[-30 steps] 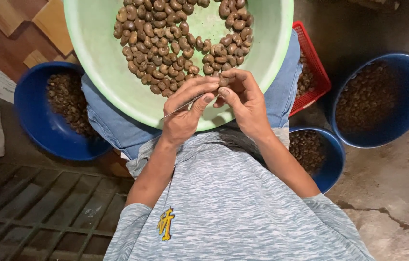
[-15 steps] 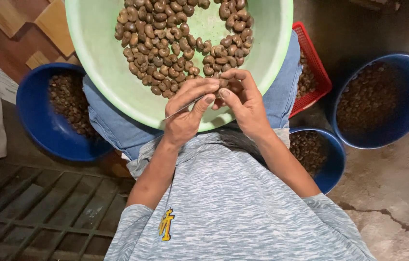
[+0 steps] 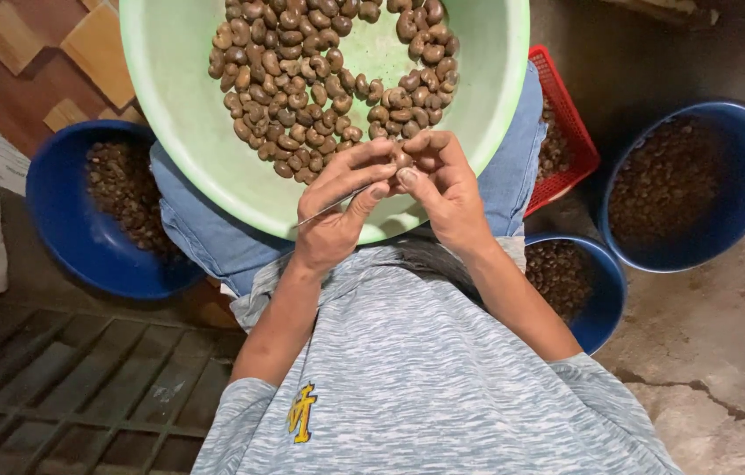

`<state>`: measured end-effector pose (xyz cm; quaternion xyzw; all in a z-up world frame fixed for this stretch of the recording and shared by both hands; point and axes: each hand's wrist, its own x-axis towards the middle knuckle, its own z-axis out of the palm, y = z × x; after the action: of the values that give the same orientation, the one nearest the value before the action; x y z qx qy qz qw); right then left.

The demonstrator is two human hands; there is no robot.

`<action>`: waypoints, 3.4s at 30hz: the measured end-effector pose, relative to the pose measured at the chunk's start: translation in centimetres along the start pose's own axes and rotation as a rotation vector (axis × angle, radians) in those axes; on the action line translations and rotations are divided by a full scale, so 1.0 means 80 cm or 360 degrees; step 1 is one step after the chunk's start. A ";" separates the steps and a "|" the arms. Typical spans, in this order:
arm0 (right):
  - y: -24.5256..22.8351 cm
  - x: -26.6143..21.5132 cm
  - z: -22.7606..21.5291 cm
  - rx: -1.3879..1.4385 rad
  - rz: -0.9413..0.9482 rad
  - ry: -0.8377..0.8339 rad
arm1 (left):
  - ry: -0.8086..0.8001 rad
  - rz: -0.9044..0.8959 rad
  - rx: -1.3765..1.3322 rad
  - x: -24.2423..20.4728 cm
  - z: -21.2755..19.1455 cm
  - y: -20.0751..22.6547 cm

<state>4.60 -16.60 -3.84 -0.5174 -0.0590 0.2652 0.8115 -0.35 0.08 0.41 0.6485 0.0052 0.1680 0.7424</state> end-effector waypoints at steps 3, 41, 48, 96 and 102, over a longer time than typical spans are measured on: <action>-0.016 0.001 0.015 0.0014 -0.0014 -0.0005 | -0.0025 -0.0014 -0.0003 0.003 -0.004 0.003; -0.021 0.000 0.015 -0.0210 -0.0019 -0.0040 | 0.0000 -0.0075 0.0085 0.001 -0.005 -0.002; -0.018 -0.001 0.016 -0.0276 -0.0059 -0.0071 | -0.0067 -0.0038 0.0001 0.003 -0.010 -0.001; -0.002 -0.007 0.012 -0.0446 -0.0101 0.0178 | 0.0192 -0.0083 -0.0009 -0.012 -0.019 -0.036; -0.055 -0.022 -0.114 -0.0659 -0.0281 0.0998 | 0.0198 -0.0330 0.0095 -0.011 -0.040 -0.033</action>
<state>8.08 -26.25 -3.89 -0.7192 0.0953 0.0056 0.6883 -1.25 2.66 -2.83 0.6545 0.1235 0.1300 0.7345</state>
